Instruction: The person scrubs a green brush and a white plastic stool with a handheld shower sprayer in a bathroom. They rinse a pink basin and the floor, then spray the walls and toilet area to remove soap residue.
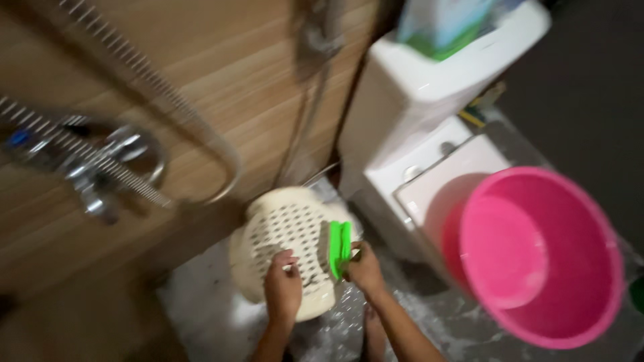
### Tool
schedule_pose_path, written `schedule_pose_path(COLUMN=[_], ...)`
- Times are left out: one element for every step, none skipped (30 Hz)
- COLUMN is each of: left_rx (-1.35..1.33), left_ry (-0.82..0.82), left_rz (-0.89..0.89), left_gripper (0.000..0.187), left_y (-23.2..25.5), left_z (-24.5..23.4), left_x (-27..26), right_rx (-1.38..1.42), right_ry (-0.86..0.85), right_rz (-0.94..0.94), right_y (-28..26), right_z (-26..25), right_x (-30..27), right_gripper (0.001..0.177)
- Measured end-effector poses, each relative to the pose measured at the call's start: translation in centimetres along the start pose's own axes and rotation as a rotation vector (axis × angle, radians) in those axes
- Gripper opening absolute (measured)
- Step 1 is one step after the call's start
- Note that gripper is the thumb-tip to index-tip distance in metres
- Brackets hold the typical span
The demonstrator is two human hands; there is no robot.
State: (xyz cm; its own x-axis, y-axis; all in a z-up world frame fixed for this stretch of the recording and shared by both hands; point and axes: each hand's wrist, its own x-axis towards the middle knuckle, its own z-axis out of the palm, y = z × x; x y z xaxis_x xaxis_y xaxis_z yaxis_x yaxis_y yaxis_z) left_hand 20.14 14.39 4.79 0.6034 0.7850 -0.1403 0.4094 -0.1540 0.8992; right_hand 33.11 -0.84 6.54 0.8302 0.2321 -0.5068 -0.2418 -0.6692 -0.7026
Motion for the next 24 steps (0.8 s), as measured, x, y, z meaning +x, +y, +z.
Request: schedule_pose_path(left_rx=[0.050, 0.098, 0.113, 0.125, 0.138, 0.079, 0.020, -0.043, -0.146, -0.252, -0.359, -0.393, -0.426, -0.454, -0.479, -0.255, -0.027, 0.097, 0.220, 0.342, 0.367, 0.391, 0.414, 0.406], left_ry=[0.001, 0.003, 0.071, 0.137, 0.202, 0.281, 0.359, 0.439, 0.481, 0.522, 0.562, 0.580, 0.596, 0.542, 0.486, 0.548, 0.604, 0.619, 0.632, 0.637, 0.629, 0.617, 0.604, 0.614], left_rz=[-0.036, -0.070, -0.021, 0.030, 0.081, 0.081, 0.081, 0.081, 0.093, 0.110, 0.129, 0.201, 0.274, 0.375, 0.474, 0.528, 0.574, 0.574, 0.571, 0.566, 0.538, 0.510, 0.482, 0.494], left_gripper=[0.027, 0.030, 0.029, 0.029, 0.029, 0.027, 0.025, 0.024, 0.024, 0.024, 0.024, 0.030, 0.035, 0.039, 0.043, 0.044, 0.046, 0.042, 0.040, 0.038, 0.037, 0.037, 0.038, 0.037], left_y=[-1.6, -2.8, -3.5, -3.6, -3.2, -2.2, -0.9, 0.9, 2.9, 5.1, 7.4, 10.0, 12.7, 15.3, 17.6, 19.5, 21.0, 22.3, 23.2, 23.8, 24.1, 24.3, 24.5, 24.5], left_z=[-2.3, -4.3, -6.3, -7.9, -9.6, -11.0, -12.6, -14.1, -15.6, -17.2, -18.7, -20.0, -21.3, -22.7, -24.2, -25.6, -26.8, -27.7, -28.6, -29.1, -29.4, -29.5, -29.5, -29.5], left_x=[-0.1, -0.1, 0.0, 0.2, 0.4, 0.9, 1.3, 1.8, 2.1, 2.5, 2.8, 3.5, 4.0, 4.3, 5.0, 6.1, 7.1, 8.0, 8.8, 9.2, 9.3, 9.3, 9.4, 9.5], right_rx=[-0.225, -0.306, -0.388, -0.471, -0.530, -0.587, -0.644, -0.631, -0.617, -0.603, -0.550, -0.495, -0.441, -0.407, -0.372, -0.339, -0.324, -0.308, -0.291, -0.266, -0.240, -0.215, -0.202, -0.190], right_ry=[-0.021, -0.019, -0.019, -0.015, 0.027, 0.075, 0.123, 0.097, 0.071, 0.048, -0.001, -0.046, -0.092, -0.074, -0.057, -0.042, -0.050, -0.055, -0.061, -0.066, -0.072, -0.075, -0.065, -0.054], right_rz=[-0.028, -0.055, -0.085, -0.114, -0.145, -0.185, -0.227, -0.254, -0.282, -0.312, -0.277, -0.256, -0.235, -0.285, -0.335, -0.377, -0.399, -0.419, -0.438, -0.424, -0.410, -0.393, -0.403, -0.414], right_y=[0.7, 1.2, 1.5, 1.7, 1.8, 1.4, 1.2, 0.9, 0.5, 0.0, -0.6, -1.8, -3.2, -4.8, -6.5, -7.8, -9.1, -10.5, -11.8, -13.0, -14.1, -15.0, -15.9, -16.6], right_z=[2.4, 4.7, 6.8, 8.6, 10.0, 11.1, 12.0, 12.8, 13.5, 14.0, 14.4, 14.9, 15.1, 15.4, 15.6, 15.7, 15.8, 15.9, 15.9, 15.9, 16.0, 16.0, 16.1, 16.2], right_x=[-1.0, -1.6, -2.0, -2.5, -2.8, -2.5, -2.4, -2.3, -2.0, -1.8, -2.2, -2.2, -2.4, -3.0, -3.4, -4.0, -4.4, -4.8, -5.1, -5.7, -6.2, -6.9, -7.5, -8.1], right_gripper=[0.051, 0.050, 0.050, 0.051, 0.053, 0.055, 0.057, 0.050, 0.045, 0.040, 0.037, 0.036, 0.035, 0.038, 0.042, 0.045, 0.044, 0.042, 0.041, 0.040, 0.041, 0.042, 0.042, 0.042])
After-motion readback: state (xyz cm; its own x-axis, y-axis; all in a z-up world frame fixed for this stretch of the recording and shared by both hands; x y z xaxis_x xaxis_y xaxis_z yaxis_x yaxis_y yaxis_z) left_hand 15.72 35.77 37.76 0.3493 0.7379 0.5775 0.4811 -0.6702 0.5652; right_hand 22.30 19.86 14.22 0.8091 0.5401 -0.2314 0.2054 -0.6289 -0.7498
